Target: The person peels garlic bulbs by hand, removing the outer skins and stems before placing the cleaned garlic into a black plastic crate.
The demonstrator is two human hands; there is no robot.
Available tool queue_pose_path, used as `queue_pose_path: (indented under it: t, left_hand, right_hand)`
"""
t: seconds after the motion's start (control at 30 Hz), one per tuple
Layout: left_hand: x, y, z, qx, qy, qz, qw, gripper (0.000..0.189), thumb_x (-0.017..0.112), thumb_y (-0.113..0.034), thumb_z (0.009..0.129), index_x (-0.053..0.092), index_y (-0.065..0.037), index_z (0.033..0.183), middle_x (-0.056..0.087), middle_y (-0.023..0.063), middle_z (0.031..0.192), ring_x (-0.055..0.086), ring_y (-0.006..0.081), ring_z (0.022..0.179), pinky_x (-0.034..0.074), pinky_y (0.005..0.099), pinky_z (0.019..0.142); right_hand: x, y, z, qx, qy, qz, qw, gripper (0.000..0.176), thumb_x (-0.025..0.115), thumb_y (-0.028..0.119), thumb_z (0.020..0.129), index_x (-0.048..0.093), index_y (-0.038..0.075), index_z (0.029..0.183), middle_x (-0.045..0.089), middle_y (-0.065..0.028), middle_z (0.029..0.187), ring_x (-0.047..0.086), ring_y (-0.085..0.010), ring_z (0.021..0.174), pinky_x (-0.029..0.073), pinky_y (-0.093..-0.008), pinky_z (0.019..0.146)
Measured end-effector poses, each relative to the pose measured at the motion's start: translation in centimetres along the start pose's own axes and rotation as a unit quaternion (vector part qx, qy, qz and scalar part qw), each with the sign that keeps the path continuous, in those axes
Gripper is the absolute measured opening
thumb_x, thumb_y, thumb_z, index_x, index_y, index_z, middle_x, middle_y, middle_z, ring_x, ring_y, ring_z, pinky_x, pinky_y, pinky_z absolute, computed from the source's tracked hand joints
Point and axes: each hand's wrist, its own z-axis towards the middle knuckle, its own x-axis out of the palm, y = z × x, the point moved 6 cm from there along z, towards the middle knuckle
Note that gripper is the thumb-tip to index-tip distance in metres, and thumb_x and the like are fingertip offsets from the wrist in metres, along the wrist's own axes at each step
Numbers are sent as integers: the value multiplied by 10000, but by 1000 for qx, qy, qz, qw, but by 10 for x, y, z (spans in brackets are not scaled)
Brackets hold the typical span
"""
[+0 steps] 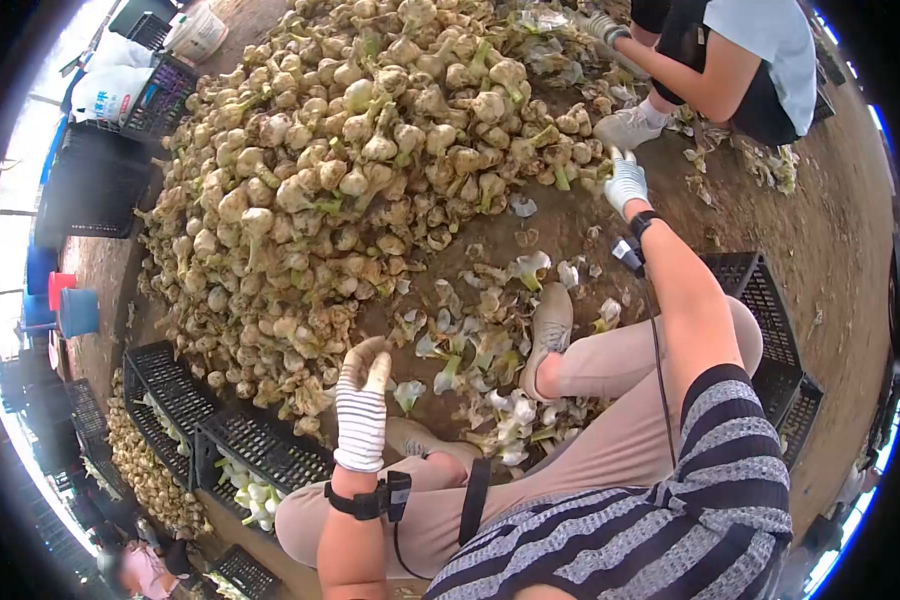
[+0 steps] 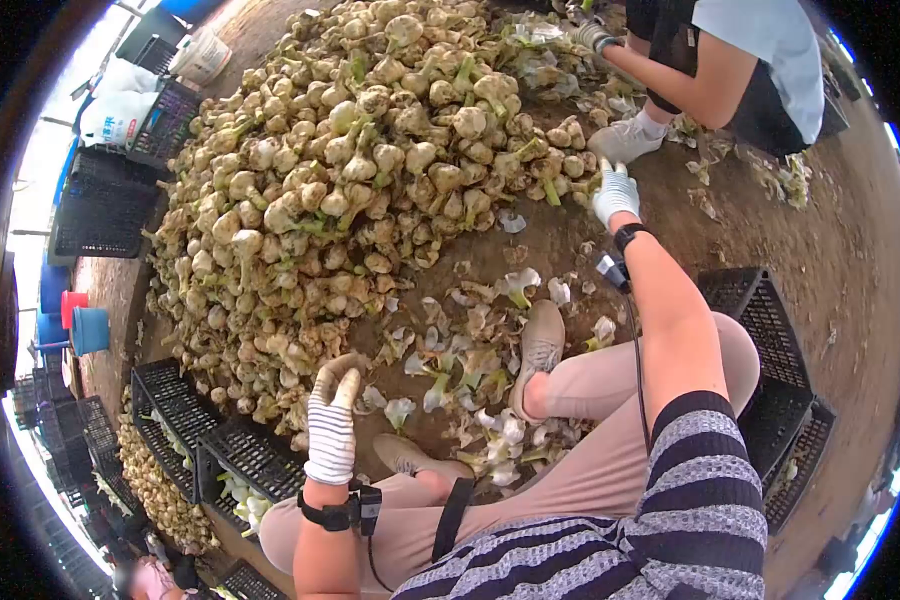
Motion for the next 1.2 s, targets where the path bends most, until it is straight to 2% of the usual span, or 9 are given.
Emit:
queue_pose_path:
  t: [0.3, 0.47, 0.67, 0.77, 0.83, 0.87, 0.9, 1.0, 1.2]
  left_hand:
    - [34, -9, 13, -7, 33, 26, 999, 227, 583, -155, 949, 623, -28, 1133, 652, 52, 1058, 574, 119, 1007, 453, 248, 883]
    - [56, -6, 19, 48, 93, -63, 993, 321, 612, -56, 914, 560, -47, 1231, 609, 58, 1136, 565, 122, 1020, 471, 268, 884]
    - [76, -17, -5, 103, 236, -162, 953, 924, 768, 2, 745, 261, -165, 1499, 451, 76, 1389, 470, 196, 1240, 425, 320, 1022]
    - [51, -49, -27, 216, 200, -192, 936, 892, 737, 59, 747, 282, -162, 1481, 497, 89, 1323, 532, 202, 1176, 459, 334, 1007]
    - [32, -59, -45, 211, 132, -217, 944, 799, 779, 59, 706, 386, -97, 1383, 529, 84, 1240, 561, 197, 1117, 490, 325, 966]
    - [24, -57, -46, 244, 96, -183, 948, 798, 800, 50, 686, 399, -90, 1362, 530, 81, 1227, 563, 195, 1105, 494, 324, 955]
    - [16, -54, -47, 273, 58, -148, 949, 797, 820, 41, 667, 413, -83, 1340, 531, 78, 1214, 566, 193, 1093, 498, 324, 943]
    - [-2, -51, -62, 380, -24, 18, 925, 814, 868, -20, 635, 420, -93, 1311, 523, 69, 1178, 552, 187, 1058, 495, 328, 936]
    - [-14, -60, -87, 384, -28, 22, 923, 791, 866, -38, 651, 422, -79, 1304, 524, 82, 1183, 575, 185, 1037, 510, 319, 912]
  right_hand:
    - [53, -12, -3, 106, 55, 114, 986, 455, 576, 81, 847, 480, 37, 1289, 558, -239, 1219, 546, -408, 1141, 466, -437, 941]
    - [-26, 97, -81, -175, 212, -15, 961, 351, 602, 107, 751, 589, -4, 1084, 652, -227, 1014, 619, -349, 1044, 499, -440, 867]
    - [-158, 223, -212, -316, 436, 407, 738, 263, 632, 104, 725, 614, 8, 969, 628, -62, 773, 560, -135, 678, 459, -276, 600]
    - [-180, 243, -239, -343, 415, 483, 691, 298, 646, 133, 789, 601, 23, 1062, 621, -13, 844, 547, -93, 686, 454, -265, 588]
    - [-183, 250, -265, -220, 440, 593, 638, 424, 679, 255, 854, 564, 33, 1197, 626, -1, 935, 544, -71, 743, 454, -241, 630]
    - [-196, 259, -281, -319, 368, 591, 642, 574, 671, 384, 886, 500, 32, 1307, 615, 1, 1045, 558, -67, 870, 464, -232, 725]
    - [-170, 261, -294, -239, 452, 645, 568, 600, 645, 414, 903, 477, 34, 1336, 600, 1, 1110, 555, -83, 995, 462, -242, 819]
    - [-177, 273, -333, -211, 385, 725, 531, 599, 646, 445, 897, 500, 31, 1305, 594, 16, 1089, 545, -78, 967, 465, -250, 819]
    - [-172, 280, -342, -258, 332, 652, 631, 563, 659, 472, 883, 552, 34, 1220, 592, 22, 1001, 517, -57, 875, 459, -224, 754]
